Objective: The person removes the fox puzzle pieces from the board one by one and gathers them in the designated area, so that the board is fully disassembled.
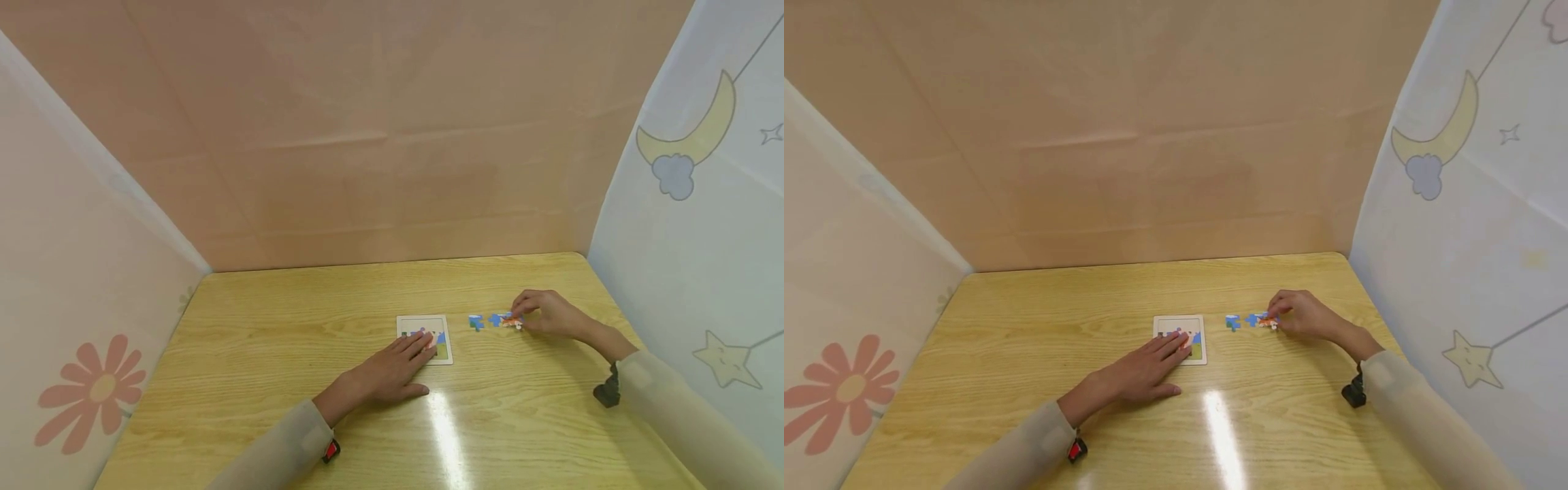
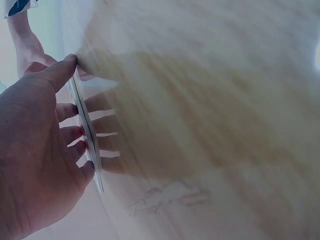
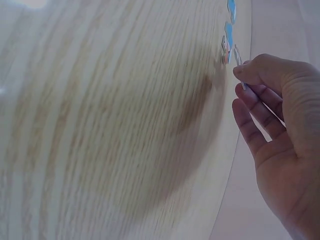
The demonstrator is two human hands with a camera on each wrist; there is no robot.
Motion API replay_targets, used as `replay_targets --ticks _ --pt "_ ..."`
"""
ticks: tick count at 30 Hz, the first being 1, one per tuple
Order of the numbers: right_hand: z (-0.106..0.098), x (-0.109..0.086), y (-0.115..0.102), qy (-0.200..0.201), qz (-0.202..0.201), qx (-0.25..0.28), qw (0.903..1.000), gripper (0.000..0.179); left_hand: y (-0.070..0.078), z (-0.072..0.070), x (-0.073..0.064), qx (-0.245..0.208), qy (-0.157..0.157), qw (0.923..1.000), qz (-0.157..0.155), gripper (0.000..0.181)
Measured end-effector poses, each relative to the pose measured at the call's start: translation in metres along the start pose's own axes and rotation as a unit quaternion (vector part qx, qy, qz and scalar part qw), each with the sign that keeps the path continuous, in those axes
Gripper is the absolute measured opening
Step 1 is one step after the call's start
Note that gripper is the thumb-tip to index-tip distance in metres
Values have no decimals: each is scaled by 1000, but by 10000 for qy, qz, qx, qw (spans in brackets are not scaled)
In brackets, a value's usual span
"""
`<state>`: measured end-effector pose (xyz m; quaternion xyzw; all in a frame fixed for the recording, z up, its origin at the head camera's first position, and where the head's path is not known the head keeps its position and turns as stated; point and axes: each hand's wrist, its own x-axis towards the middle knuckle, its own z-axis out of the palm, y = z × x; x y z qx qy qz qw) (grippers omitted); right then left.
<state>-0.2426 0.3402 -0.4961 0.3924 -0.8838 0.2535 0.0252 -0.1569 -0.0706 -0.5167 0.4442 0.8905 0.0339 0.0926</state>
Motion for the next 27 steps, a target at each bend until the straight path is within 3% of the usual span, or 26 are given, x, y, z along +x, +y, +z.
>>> replay_targets --ticks 17,27 --pt "0 -8 13 216 -252 -100 9994 28 0 0 -1 -128 33 9999 -9 80" --pt "-1 -12 14 107 -38 -142 9998 26 -1 0 0 -229 93 9997 21 79"
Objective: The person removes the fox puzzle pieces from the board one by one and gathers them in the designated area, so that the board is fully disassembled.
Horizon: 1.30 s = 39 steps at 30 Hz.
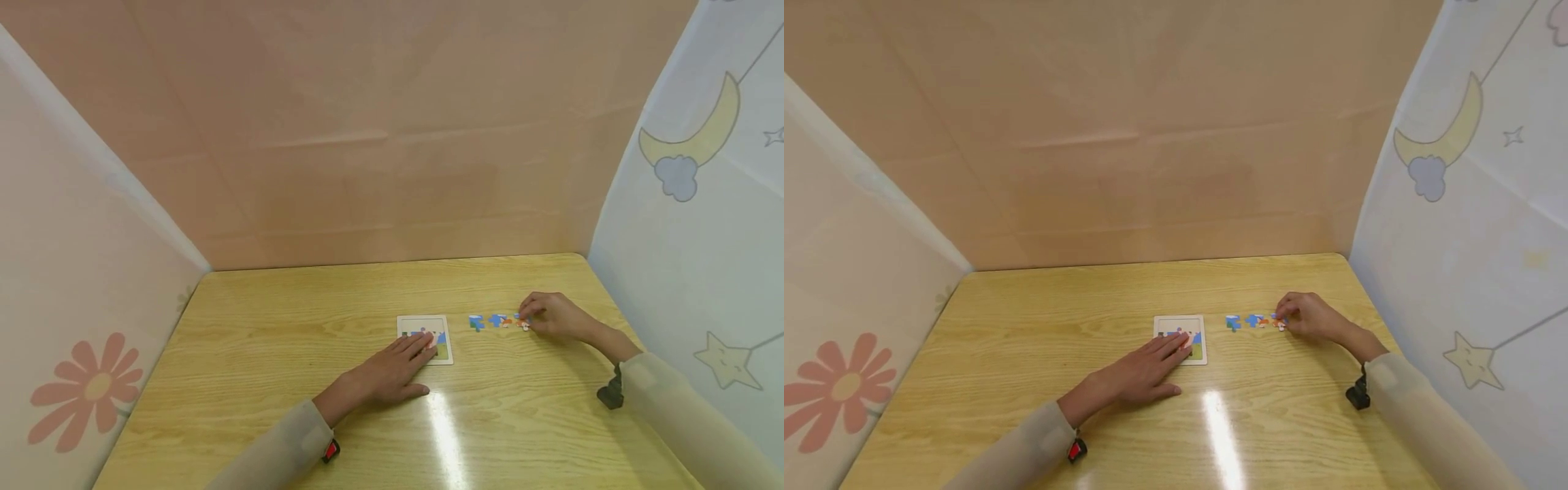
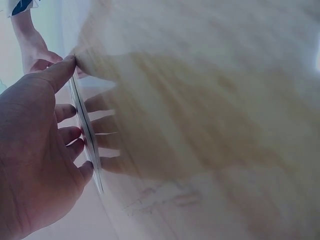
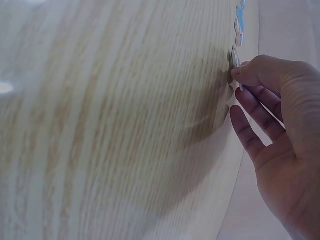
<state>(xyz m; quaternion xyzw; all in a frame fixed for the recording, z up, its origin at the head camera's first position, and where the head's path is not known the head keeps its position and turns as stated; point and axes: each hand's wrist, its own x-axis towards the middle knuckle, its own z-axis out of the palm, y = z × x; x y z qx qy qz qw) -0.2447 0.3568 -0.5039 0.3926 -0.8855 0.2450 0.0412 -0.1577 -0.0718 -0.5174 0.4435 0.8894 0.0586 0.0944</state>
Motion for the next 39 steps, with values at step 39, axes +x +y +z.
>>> replay_targets --ticks 39 --pt "16 54 -53 -590 33 559 9967 19 1 5 -19 126 -42 9999 1 79"
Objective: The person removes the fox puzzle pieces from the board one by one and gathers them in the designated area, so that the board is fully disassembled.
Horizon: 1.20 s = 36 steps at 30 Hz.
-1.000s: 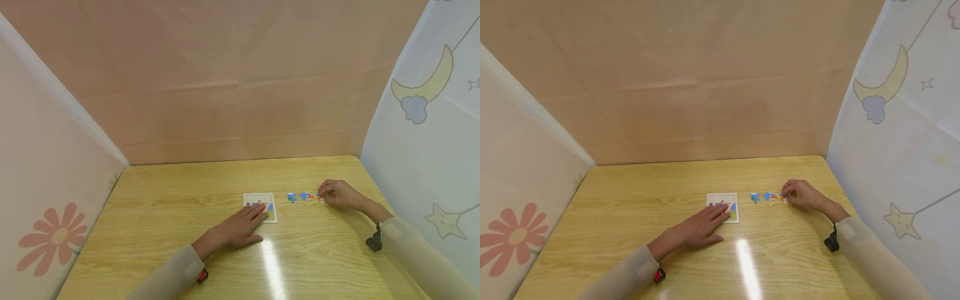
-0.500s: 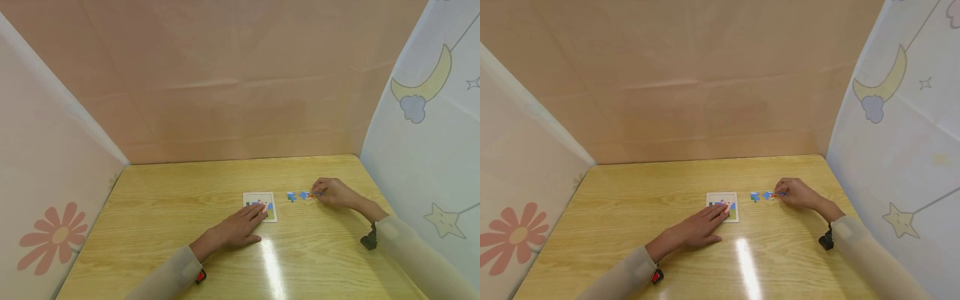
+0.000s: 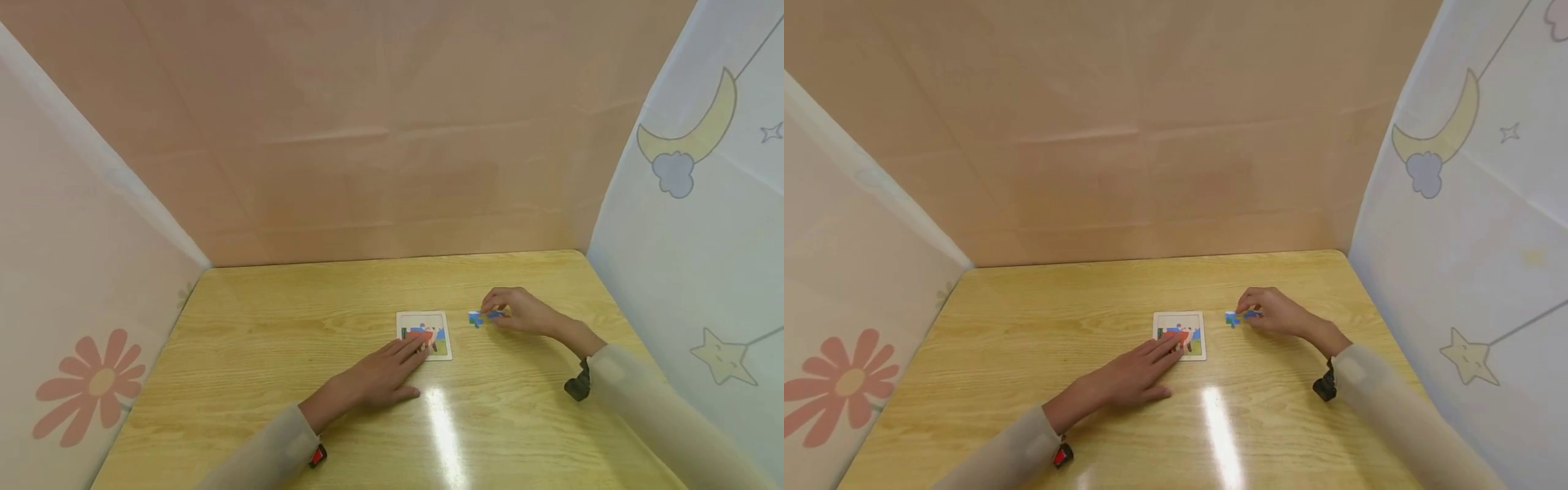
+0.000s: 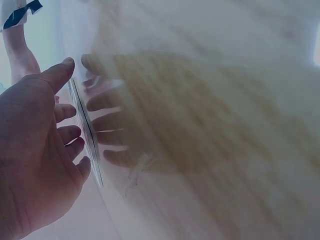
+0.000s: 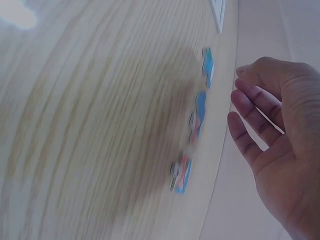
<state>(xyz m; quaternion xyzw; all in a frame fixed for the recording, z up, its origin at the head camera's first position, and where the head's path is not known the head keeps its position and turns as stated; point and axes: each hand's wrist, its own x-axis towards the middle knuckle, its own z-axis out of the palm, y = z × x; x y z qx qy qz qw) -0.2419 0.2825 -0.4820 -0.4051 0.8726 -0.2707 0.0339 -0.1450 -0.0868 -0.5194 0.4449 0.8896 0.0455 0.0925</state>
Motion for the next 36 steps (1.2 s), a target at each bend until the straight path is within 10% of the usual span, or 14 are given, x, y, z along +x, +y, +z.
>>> replay_targets --ticks 36 --pt "64 81 -53 -392 -334 993 9937 17 -1 -1 -26 -31 -89 9999 103 78"
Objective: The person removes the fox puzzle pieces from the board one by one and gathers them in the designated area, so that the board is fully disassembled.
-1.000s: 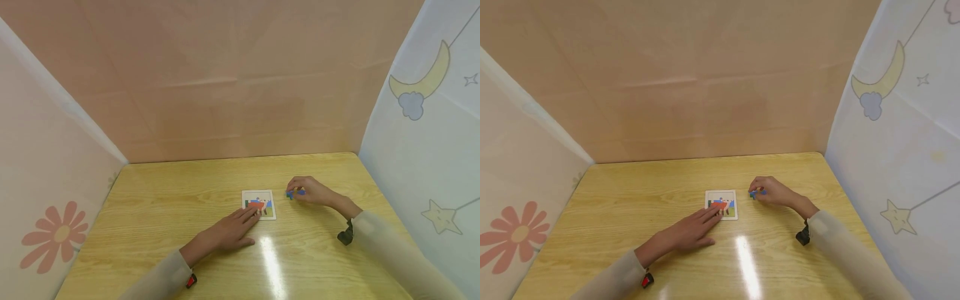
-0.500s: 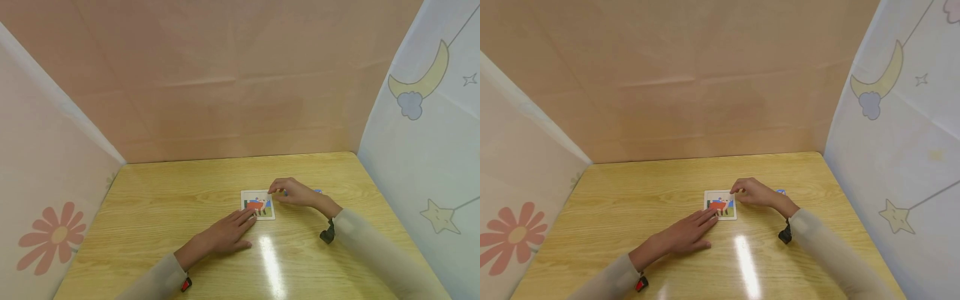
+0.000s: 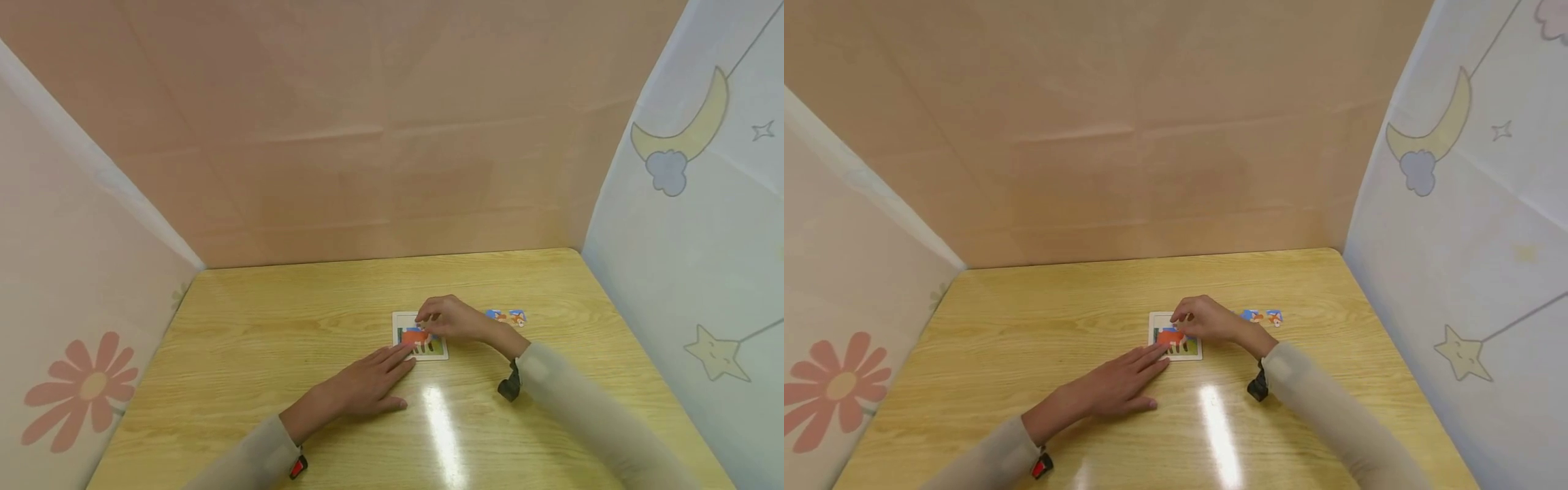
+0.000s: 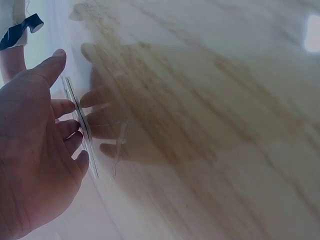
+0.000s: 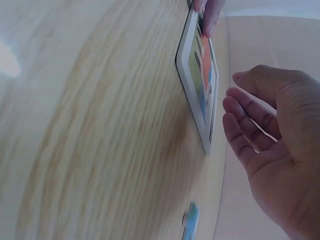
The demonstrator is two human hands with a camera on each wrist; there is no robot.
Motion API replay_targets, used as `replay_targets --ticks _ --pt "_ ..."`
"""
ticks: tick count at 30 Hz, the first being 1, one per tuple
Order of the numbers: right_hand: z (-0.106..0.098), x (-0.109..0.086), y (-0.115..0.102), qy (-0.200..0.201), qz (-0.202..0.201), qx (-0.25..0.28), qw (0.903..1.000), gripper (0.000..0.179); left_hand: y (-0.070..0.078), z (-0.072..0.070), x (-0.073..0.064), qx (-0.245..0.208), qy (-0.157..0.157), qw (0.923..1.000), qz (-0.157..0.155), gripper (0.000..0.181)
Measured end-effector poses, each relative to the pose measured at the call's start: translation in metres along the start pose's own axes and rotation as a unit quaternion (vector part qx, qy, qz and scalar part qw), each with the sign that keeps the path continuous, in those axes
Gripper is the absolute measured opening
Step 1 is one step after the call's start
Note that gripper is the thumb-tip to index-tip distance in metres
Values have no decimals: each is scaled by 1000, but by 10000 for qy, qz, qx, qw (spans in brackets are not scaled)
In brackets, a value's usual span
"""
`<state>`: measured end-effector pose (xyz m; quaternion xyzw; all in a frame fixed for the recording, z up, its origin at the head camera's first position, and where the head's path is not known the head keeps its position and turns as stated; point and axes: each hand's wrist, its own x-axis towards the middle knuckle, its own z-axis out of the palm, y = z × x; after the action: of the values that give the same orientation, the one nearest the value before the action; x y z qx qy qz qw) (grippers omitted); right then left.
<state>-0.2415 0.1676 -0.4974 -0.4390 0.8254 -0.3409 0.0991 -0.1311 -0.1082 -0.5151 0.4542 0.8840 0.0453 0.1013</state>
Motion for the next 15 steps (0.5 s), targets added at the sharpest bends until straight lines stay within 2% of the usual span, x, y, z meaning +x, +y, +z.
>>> replay_targets --ticks 8,15 --pt "9 8 -6 62 40 127 9999 19 0 1 -1 147 -18 9999 11 79" --pt "17 12 -2 112 97 -87 9999 16 1 0 0 180 -9 9998 9 78"
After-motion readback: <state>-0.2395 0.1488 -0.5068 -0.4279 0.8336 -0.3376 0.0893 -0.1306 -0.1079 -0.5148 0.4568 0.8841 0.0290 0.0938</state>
